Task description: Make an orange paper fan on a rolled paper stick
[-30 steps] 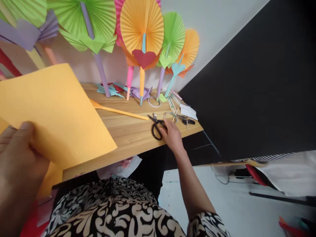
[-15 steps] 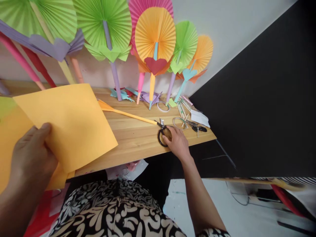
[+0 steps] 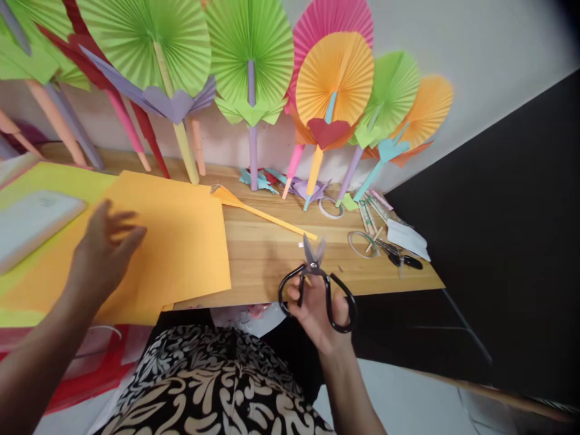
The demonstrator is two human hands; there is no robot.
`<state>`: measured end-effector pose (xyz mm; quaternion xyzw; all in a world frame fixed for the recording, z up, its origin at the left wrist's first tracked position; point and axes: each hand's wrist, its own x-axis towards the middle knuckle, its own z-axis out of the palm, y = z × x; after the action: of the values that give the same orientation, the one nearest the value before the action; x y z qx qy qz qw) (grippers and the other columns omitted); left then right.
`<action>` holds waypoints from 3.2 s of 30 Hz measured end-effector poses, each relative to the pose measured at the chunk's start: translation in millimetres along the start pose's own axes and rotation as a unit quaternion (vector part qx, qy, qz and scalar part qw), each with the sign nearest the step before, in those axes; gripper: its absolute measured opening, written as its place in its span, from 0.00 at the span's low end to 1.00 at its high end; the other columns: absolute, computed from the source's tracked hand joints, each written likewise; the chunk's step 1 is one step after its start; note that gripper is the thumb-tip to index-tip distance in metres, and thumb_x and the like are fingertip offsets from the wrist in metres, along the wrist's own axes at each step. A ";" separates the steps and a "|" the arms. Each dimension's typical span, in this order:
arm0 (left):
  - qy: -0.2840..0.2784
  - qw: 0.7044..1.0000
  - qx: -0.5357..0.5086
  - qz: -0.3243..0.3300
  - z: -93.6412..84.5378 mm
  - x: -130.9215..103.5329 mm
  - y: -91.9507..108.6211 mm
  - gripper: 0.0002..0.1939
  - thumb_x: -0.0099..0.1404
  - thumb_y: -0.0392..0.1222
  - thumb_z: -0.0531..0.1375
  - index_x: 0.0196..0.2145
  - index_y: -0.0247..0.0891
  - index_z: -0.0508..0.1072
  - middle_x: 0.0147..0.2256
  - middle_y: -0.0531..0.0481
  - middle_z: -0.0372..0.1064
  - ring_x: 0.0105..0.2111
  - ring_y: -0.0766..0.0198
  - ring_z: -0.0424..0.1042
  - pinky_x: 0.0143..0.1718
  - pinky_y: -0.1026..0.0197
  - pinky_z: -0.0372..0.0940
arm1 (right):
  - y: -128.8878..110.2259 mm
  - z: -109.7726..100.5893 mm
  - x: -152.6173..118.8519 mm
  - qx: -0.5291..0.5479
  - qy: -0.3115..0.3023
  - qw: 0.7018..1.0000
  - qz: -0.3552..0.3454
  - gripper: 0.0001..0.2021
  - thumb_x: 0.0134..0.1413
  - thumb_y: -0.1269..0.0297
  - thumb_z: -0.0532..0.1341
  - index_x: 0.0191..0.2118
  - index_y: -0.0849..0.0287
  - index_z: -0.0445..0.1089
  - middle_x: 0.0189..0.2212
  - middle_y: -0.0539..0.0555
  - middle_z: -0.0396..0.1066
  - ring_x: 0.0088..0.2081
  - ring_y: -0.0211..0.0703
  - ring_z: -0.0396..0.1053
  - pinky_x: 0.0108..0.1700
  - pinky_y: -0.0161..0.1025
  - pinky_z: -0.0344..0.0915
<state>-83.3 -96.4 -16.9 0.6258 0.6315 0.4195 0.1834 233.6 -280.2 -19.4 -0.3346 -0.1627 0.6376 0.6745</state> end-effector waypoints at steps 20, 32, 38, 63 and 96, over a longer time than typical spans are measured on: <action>-0.396 0.851 -0.342 -0.049 57.0 -77.5 85.1 0.11 0.61 0.48 0.63 0.34 0.38 0.76 0.33 0.51 0.76 0.34 0.64 0.73 0.41 0.60 0.67 | 55.2 22.7 -2.9 0.019 -0.095 0.988 0.117 0.27 0.46 0.39 0.68 0.46 0.53 0.74 0.34 0.53 0.67 0.30 0.38 0.59 0.23 0.31 0.59; -0.258 0.937 -0.235 -0.031 67.6 -64.7 78.2 0.11 0.57 0.47 0.63 0.24 0.38 0.70 0.25 0.54 0.67 0.28 0.65 0.66 0.33 0.63 0.60 | 38.2 10.7 -26.6 -0.085 -0.131 0.983 0.096 0.36 0.42 0.31 0.65 0.49 0.55 0.74 0.30 0.53 0.68 0.23 0.36 0.56 0.19 0.34 0.54; -0.306 0.901 -0.289 -0.109 69.2 -69.8 84.2 0.16 0.55 0.53 0.65 0.23 0.38 0.71 0.23 0.55 0.64 0.26 0.66 0.62 0.30 0.64 0.59 | -65.5 -47.5 -17.0 -0.662 0.185 0.707 -0.168 0.32 0.52 0.50 0.66 0.61 0.53 0.65 0.49 0.61 0.71 0.44 0.51 0.71 0.43 0.47 0.70; -0.400 0.874 -0.270 -0.059 78.4 -89.9 96.2 0.14 0.59 0.52 0.64 0.27 0.39 0.77 0.27 0.51 0.75 0.28 0.63 0.71 0.31 0.64 0.65 | 1.9 37.9 35.9 -0.568 -0.012 0.798 -0.202 0.04 0.55 0.64 0.62 0.31 0.56 0.73 0.28 0.48 0.71 0.29 0.36 0.66 0.34 0.35 0.64; -0.435 0.877 -0.183 0.090 86.0 -97.9 79.8 0.16 0.65 0.51 0.56 0.36 0.40 0.81 0.37 0.49 0.81 0.36 0.59 0.77 0.37 0.63 0.68 | -131.2 -94.9 146.2 -0.866 0.238 0.376 -0.229 0.12 0.64 0.67 0.55 0.42 0.58 0.76 0.41 0.59 0.75 0.40 0.48 0.69 0.38 0.40 0.58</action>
<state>47.2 -173.7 -35.0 0.7546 0.3403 0.2277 0.5128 413.1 -156.8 -31.9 -0.8244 -0.5293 -0.1347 0.1488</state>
